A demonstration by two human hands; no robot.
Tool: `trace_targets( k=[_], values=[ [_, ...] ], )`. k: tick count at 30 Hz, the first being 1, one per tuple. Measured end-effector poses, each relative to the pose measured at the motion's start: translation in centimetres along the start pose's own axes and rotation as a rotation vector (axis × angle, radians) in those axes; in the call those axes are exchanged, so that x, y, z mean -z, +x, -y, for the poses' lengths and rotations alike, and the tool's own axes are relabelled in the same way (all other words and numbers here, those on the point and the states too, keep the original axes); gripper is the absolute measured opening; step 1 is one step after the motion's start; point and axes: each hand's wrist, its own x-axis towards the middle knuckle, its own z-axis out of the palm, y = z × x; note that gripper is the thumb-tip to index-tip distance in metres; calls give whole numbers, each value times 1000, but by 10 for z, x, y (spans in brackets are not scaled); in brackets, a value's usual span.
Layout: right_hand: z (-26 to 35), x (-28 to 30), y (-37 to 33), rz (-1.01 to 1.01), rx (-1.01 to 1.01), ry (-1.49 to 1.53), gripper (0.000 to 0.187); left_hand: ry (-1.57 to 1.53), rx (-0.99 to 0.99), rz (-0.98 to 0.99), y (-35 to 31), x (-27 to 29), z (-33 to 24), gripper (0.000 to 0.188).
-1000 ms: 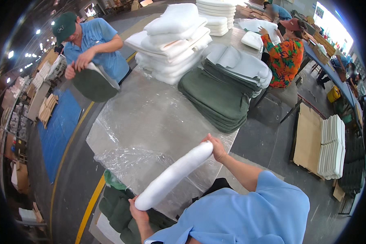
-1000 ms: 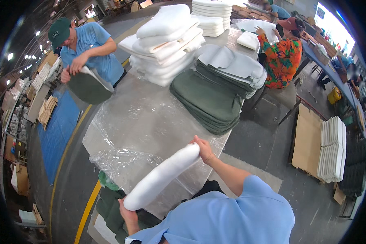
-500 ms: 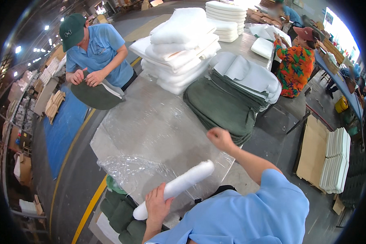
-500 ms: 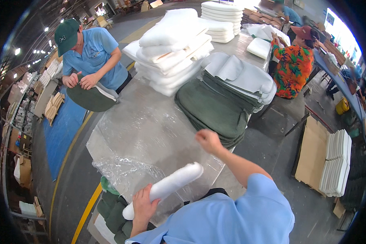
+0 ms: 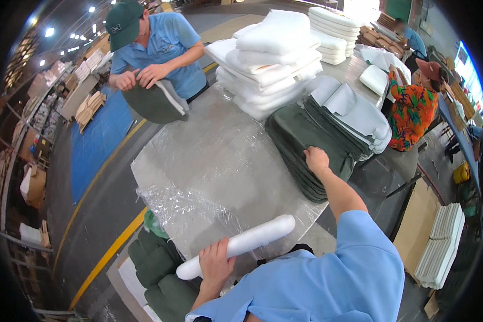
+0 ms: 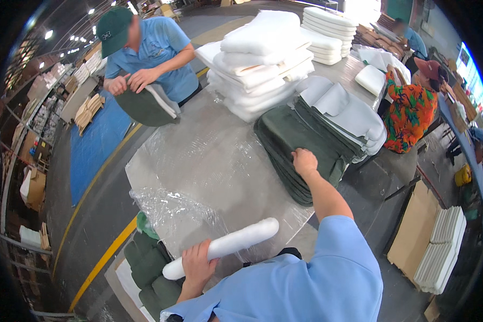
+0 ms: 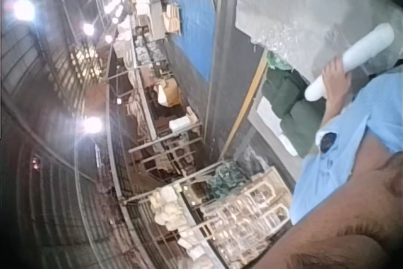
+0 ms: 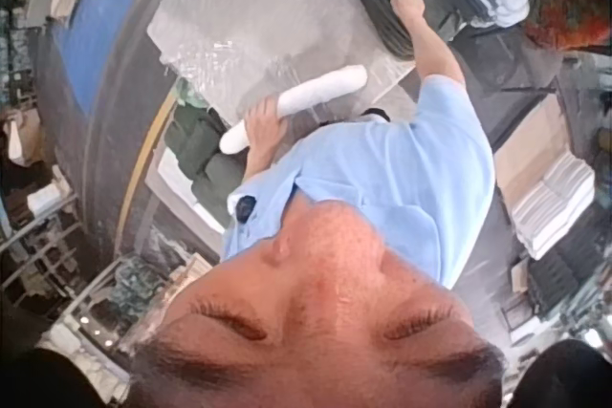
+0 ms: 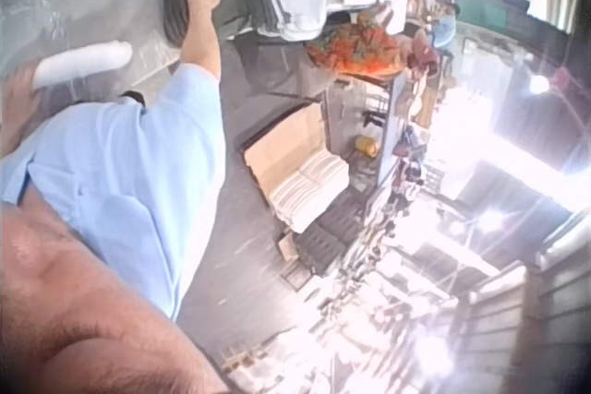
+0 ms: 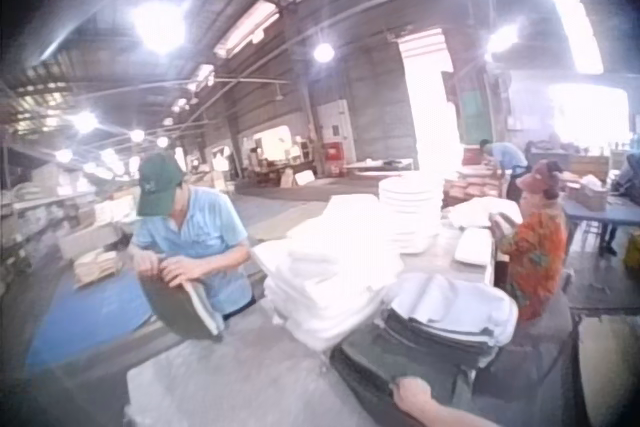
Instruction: The person inserts white foam inserts into green fabric covers, aligns the edges, and places the finished cushions onto a stack. The person repeats this process for multiple cushions.
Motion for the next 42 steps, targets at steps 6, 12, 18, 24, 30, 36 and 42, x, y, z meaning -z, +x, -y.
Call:
trace_targets(
  k=[6, 12, 18, 24, 30, 36, 42],
  values=[
    [-10, 11, -49, 144, 80, -187, 31, 2, -51, -141, -18, -2, -4, 59],
    [-20, 31, -60, -44, 90, -220, 25, -15, -56, -138, -21, -7, -9, 58],
    [17, 85, -59, -102, 246, 1, 24, 13, -59, -159, -33, -10, -14, 59],
    [141, 61, -102, 216, 565, 315, 31, 78, -75, -249, -42, -6, -12, 58],
    [166, -15, -132, 475, 751, 223, 28, 53, -67, -245, -35, -13, -17, 61],
    [178, -56, -168, 687, 882, 131, 28, 19, -68, -186, -38, -10, -18, 64],
    [191, 1, -145, 675, 1056, 196, 29, 19, -62, -120, -38, -6, -14, 65]
  ],
)
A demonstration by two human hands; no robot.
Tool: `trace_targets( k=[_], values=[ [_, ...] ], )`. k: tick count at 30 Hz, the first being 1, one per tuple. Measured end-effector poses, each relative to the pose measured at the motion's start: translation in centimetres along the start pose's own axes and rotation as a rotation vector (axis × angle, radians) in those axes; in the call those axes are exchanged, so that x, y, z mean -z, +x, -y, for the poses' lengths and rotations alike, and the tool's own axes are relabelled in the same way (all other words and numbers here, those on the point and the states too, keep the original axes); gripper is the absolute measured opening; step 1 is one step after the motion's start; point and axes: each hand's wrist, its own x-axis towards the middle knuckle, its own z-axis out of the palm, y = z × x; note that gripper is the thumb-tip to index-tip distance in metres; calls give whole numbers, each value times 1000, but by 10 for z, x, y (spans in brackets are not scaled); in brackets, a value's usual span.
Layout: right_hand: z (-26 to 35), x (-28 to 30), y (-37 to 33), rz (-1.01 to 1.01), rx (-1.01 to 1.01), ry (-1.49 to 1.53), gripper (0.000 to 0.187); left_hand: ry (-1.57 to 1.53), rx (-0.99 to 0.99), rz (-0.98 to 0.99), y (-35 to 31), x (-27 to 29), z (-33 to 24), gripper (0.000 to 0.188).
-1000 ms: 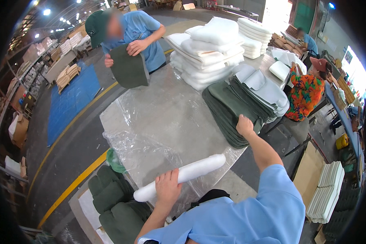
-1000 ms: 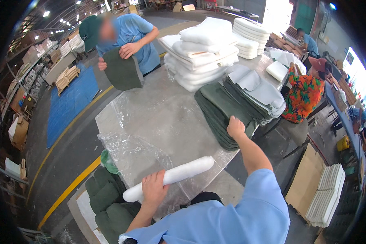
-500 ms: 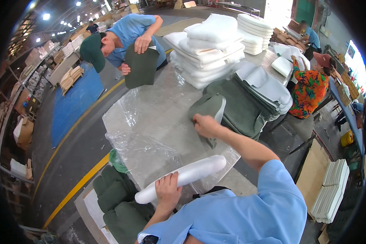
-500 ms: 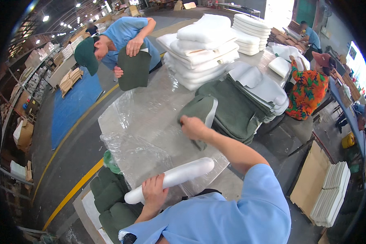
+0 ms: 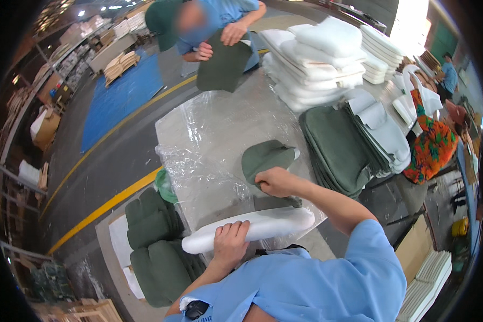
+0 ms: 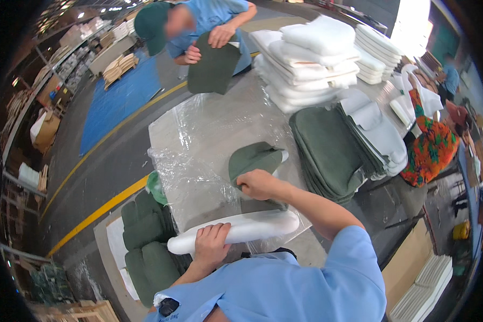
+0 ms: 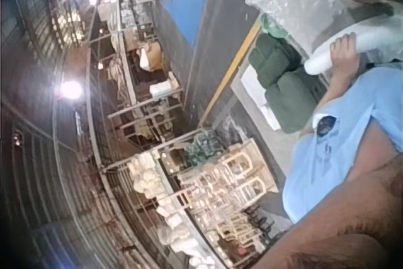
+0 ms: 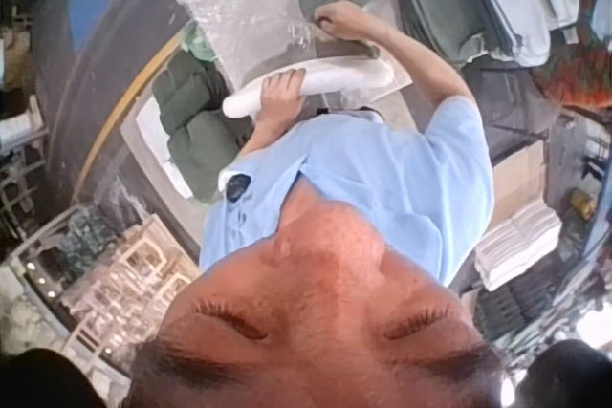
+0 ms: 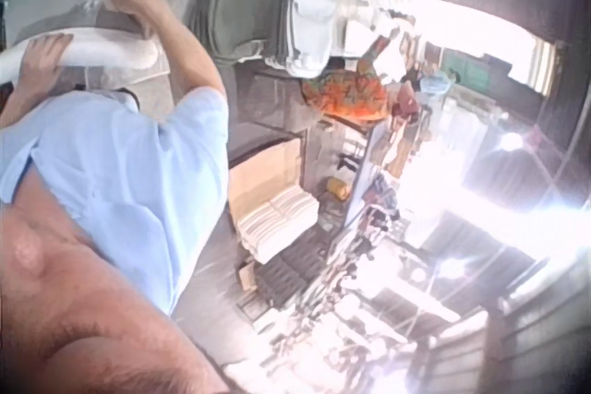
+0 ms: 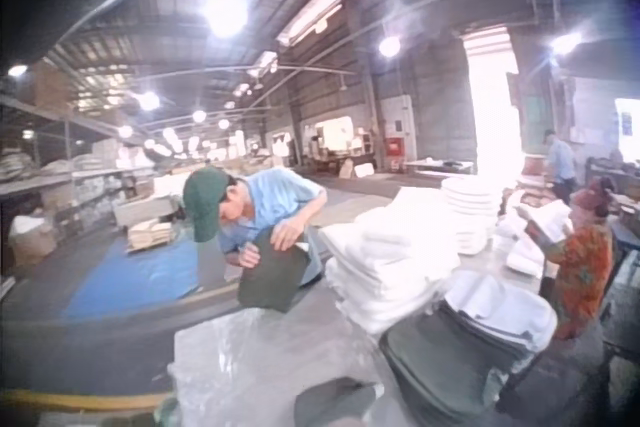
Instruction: The person inserts white foam inserts into green fabric covers, aligns the edges, and places the finished cushions onto a stack. The person repeats this process for multiple cushions.
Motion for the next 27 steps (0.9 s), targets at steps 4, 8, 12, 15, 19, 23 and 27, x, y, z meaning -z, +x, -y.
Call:
trace_targets(
  k=[4, 8, 12, 15, 19, 23, 27],
  values=[
    [57, 84, -23, 26, 151, 89, 24, -50, 33, 161, -13, 12, -1, 66],
    [102, 163, -61, -42, 232, 37, 19, -191, -20, 247, -15, 13, 7, 64],
    [131, 190, -85, -152, 217, 58, 20, -404, -21, 111, -29, -10, 32, 54],
    [140, 197, -98, -165, 178, 51, 24, -399, 9, 170, -24, -9, 33, 47],
    [142, 194, -95, -192, 159, 3, 26, -388, 35, 207, -17, -7, 36, 39],
    [145, 192, -94, -213, 219, -42, 25, -509, 208, 320, -25, -11, 30, 41],
    [149, 183, -92, -243, 246, -8, 24, -511, 211, 362, -23, 1, 23, 49]
  ],
)
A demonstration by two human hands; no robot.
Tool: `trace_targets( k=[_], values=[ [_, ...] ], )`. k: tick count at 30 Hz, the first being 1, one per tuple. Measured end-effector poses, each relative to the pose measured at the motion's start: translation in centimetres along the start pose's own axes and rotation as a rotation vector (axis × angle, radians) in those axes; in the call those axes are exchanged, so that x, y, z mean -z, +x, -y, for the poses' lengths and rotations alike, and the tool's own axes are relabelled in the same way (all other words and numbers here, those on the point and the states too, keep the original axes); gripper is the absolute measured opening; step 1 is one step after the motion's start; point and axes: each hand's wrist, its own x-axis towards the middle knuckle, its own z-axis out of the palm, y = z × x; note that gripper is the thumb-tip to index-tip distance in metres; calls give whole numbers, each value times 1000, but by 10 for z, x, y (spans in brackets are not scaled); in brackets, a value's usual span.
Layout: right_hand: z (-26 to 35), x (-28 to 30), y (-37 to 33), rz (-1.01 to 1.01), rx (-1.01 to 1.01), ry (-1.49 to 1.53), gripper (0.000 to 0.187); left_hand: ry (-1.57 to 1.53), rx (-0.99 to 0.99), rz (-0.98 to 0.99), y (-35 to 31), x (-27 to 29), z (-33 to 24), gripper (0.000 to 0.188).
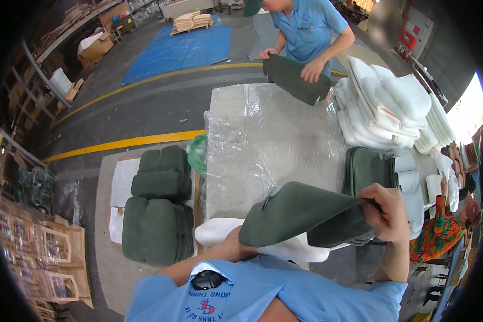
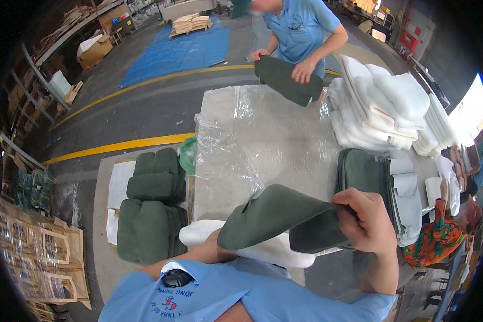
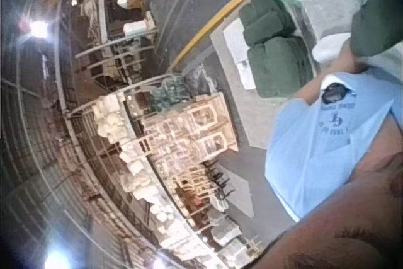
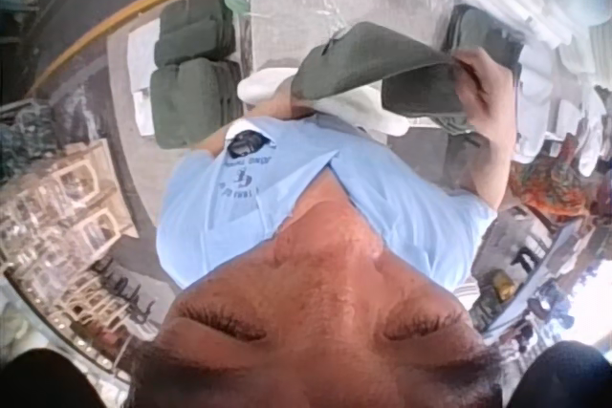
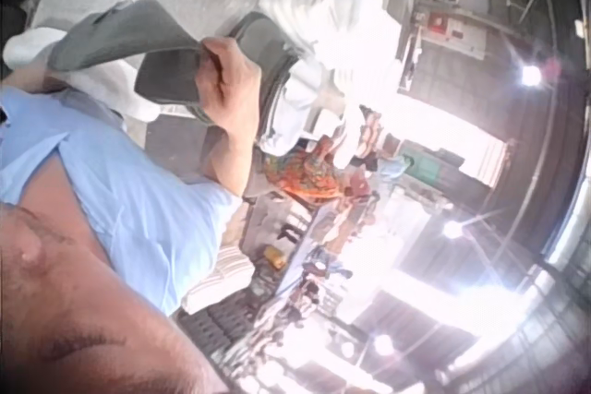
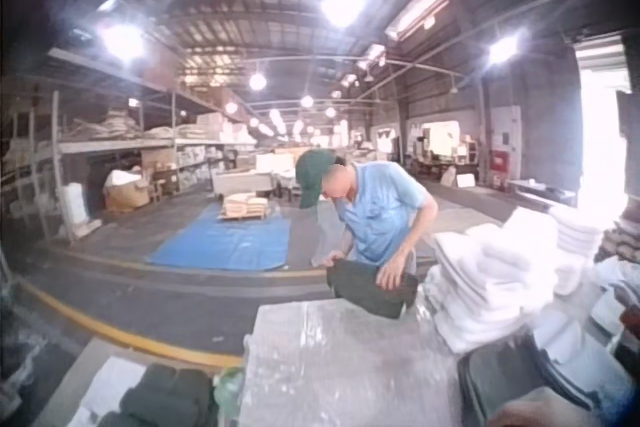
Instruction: The person inserts white foam inserts into green fabric covers, aligns the edges, and places the finished cushions onto a stack. The person repeats this process for multiple cushions.
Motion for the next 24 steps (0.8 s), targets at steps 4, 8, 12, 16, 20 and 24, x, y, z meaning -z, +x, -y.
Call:
trace_targets(
  k=[4, 8, 12, 16, 20, 24],
  values=[
    [0, -6, 1, 37, 67, 10, 24, -56, -151, 32, 0, 10, 11, 65],
    [12, 4, 1, 20, 260, -6, 24, -326, -3, -56, 20, 30, 35, 93],
    [18, 13, -7, -109, 398, 32, 20, -458, 94, -469, 47, 47, 39, 73],
    [-4, 16, -29, -290, 278, 61, 11, -374, -154, -355, 65, 86, 24, 56],
    [-28, 19, -54, -400, 148, 103, 11, -458, -167, -272, 65, 107, 28, 68],
    [-45, 6, -78, -489, -29, 211, 14, -85, -201, -49, 80, 93, -4, 80]
  ],
)
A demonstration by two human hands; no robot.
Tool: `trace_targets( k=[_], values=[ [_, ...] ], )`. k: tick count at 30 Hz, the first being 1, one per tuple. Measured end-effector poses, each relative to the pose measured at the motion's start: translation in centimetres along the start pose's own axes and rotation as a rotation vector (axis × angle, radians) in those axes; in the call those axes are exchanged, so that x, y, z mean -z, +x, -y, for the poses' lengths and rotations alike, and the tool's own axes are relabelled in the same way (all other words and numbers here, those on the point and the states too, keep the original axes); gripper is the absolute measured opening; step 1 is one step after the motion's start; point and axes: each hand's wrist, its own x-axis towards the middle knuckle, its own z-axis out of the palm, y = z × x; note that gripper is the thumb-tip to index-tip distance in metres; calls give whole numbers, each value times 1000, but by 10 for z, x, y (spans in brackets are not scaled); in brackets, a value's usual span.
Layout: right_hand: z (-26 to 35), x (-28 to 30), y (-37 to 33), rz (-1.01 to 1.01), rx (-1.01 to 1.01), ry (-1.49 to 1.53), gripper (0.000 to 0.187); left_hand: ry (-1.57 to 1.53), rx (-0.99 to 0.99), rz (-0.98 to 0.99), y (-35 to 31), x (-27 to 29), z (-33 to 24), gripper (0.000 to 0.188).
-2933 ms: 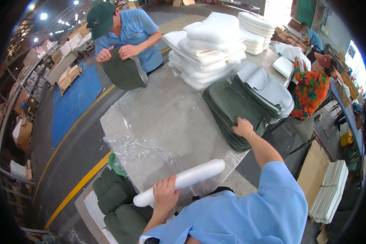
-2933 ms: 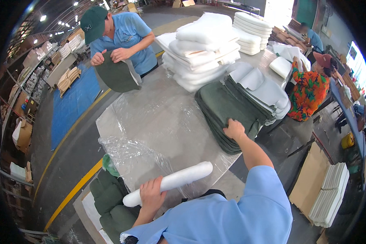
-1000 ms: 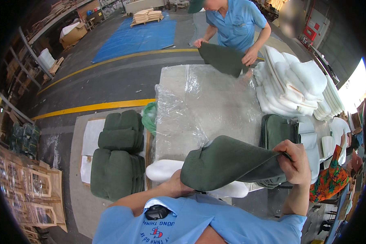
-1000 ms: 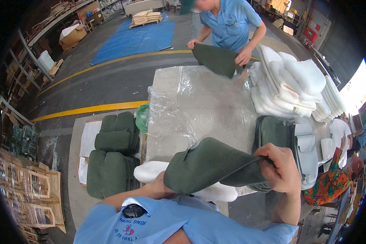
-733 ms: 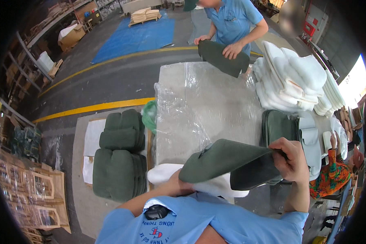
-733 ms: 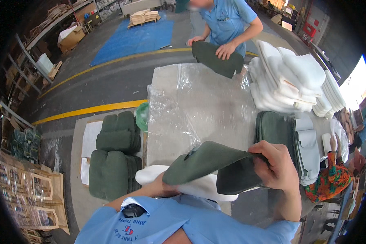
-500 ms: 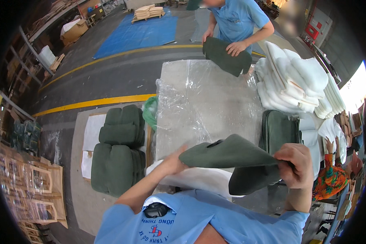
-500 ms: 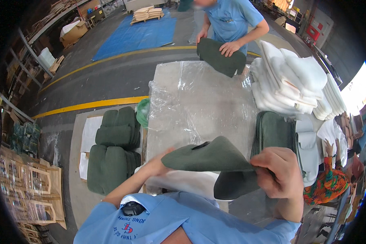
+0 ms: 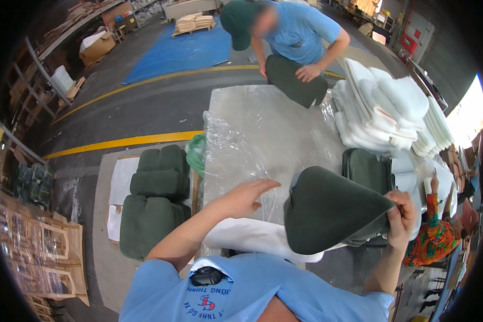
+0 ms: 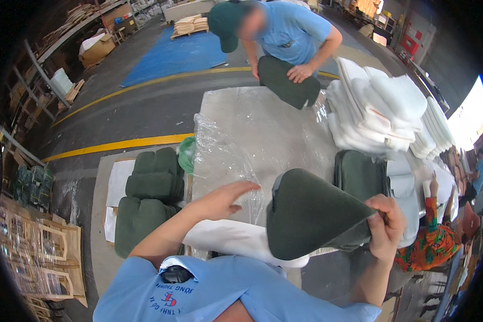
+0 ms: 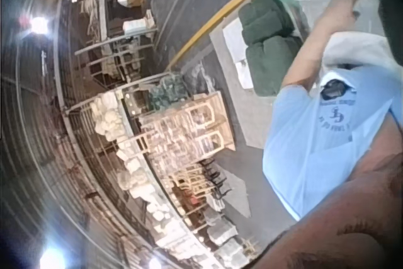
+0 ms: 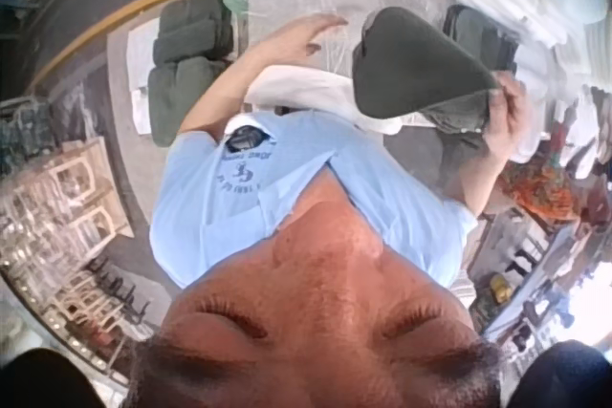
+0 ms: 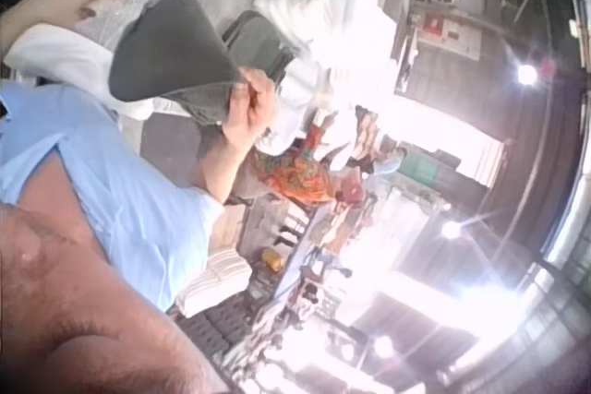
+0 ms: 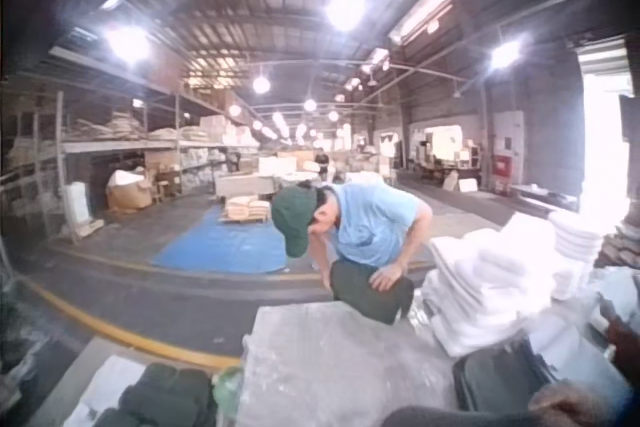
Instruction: The person inserts white foam inserts into green fabric covers, aligns the edges, and places the finished cushions onto a stack. The person repeats this process for multiple cushions.
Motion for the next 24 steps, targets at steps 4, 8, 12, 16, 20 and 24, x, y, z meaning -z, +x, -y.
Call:
trace_targets(
  k=[4, 8, 12, 16, 20, 24],
  values=[
    [5, -13, 10, 70, 37, -12, 17, 2, 54, 197, 27, -49, -10, 93],
    [15, -12, 16, 65, 41, 104, 13, 73, -144, 60, 63, -80, -22, 97],
    [9, 4, 17, -69, 64, 220, 14, 14, -325, 121, 79, -77, -21, 48],
    [-36, 52, 2, -237, -151, 66, 16, -105, -412, 192, 43, -20, -31, 21],
    [-72, 35, 5, 49, -437, -422, 47, -698, -199, 77, 5, 55, -42, 13],
    [-48, -75, 3, 535, -284, 38, 107, -846, 52, -181, 5, 69, -44, 12]
  ],
)
